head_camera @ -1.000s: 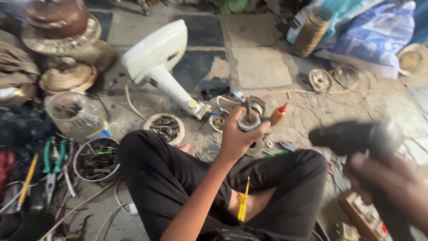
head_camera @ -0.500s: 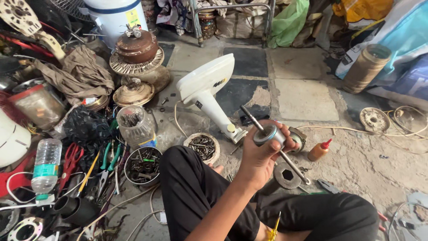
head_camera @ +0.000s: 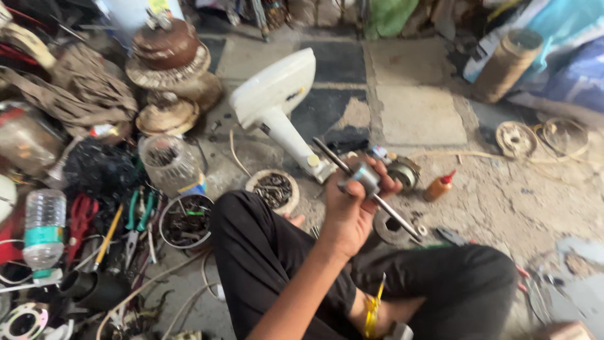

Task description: The person sits on the floor and disassembles a small electric motor, removing the rotor and stator components. They use a screwdriver to manipulate internal parts and a brush to clean the rotor shaft. The person then reassembles the motor by inserting the rotor back into the stator housing.

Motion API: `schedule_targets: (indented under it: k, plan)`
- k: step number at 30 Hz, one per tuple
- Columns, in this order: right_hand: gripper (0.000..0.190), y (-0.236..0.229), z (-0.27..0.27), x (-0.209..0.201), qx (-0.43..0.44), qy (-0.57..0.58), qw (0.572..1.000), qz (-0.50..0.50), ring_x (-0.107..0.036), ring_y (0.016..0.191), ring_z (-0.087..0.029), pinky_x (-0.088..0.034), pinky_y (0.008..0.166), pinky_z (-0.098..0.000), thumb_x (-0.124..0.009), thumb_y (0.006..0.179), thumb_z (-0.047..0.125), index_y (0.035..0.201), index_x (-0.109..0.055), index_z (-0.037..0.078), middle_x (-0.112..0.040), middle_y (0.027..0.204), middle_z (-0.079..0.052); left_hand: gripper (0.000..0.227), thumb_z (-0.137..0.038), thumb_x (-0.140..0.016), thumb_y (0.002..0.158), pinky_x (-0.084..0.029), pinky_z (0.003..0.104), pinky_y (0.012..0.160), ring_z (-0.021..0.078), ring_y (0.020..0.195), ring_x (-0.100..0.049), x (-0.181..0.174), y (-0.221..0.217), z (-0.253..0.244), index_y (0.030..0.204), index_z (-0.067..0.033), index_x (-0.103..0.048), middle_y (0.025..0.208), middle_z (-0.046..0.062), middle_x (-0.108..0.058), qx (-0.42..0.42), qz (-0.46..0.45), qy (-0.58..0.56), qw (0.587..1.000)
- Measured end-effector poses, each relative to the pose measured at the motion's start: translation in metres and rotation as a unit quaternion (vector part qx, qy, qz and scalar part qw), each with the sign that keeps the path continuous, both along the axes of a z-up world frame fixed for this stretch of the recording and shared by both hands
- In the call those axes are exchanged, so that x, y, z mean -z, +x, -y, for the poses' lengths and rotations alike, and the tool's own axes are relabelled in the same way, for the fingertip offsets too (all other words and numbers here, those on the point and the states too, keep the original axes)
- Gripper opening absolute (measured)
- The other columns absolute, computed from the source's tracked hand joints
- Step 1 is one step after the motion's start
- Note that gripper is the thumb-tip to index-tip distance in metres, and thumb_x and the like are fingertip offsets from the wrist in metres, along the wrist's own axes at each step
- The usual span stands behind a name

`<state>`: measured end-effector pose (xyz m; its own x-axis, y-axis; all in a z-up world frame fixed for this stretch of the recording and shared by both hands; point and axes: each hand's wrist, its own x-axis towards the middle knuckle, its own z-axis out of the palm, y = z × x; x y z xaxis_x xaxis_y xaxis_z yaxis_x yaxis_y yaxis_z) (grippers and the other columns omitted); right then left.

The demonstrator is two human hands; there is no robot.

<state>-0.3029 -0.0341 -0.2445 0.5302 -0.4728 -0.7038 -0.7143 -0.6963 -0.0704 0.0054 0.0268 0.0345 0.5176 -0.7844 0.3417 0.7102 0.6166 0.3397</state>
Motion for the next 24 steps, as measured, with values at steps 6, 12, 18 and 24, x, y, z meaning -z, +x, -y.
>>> schedule_targets:
  k: [6,12,18,24]
  plan:
    - [0.061,-0.025,-0.046,-0.056,-0.089,-0.052,0.99,0.096,-0.064,0.102,-0.027,-0.053,0.085,-0.04,-0.081,0.077,0.053,0.124,-0.065,0.018,-0.071,0.103,-0.007,0.031,-0.002,-0.077,0.094,-0.054,0.044,0.11,0.0232,0.106,-0.069,0.024,0.021,-0.032,0.121,0.0018,-0.061,0.114,0.011,-0.066,-0.057,-0.057,0.062,0.995]
    - [0.069,0.006,-0.076,-0.144,-0.003,-0.082,0.975,0.207,-0.06,0.103,-0.032,-0.052,0.08,-0.0452,-0.09,0.057,0.047,0.115,-0.067,0.016,-0.069,0.102,-0.007,0.033,-0.002,-0.064,0.098,-0.051,0.042,0.113,0.0272,0.124,-0.065,0.055,0.034,-0.086,0.129,0.0082,-0.058,0.128,0.019,-0.066,-0.108,-0.085,0.179,0.974]
    - [0.046,0.013,-0.063,-0.161,0.007,-0.053,0.941,0.335,-0.063,0.084,-0.031,-0.053,0.066,-0.0444,-0.09,0.062,0.042,0.095,-0.073,0.014,-0.071,0.083,-0.007,0.046,-0.019,-0.064,0.101,-0.055,0.041,0.105,0.0259,0.123,-0.065,0.086,0.021,-0.105,0.138,0.0051,-0.053,0.136,0.02,-0.063,-0.09,-0.11,0.227,0.963]
    - [0.028,0.053,0.071,-0.134,0.21,-0.149,0.865,0.43,-0.064,0.056,-0.031,-0.051,0.057,-0.0411,-0.074,0.095,0.027,0.086,-0.064,0.002,-0.062,0.065,-0.017,0.071,-0.028,-0.077,0.1,-0.057,0.035,0.081,0.0221,0.086,-0.069,0.111,0.01,-0.108,0.155,0.0081,-0.049,0.111,0.02,-0.068,-0.084,0.038,0.249,0.964]
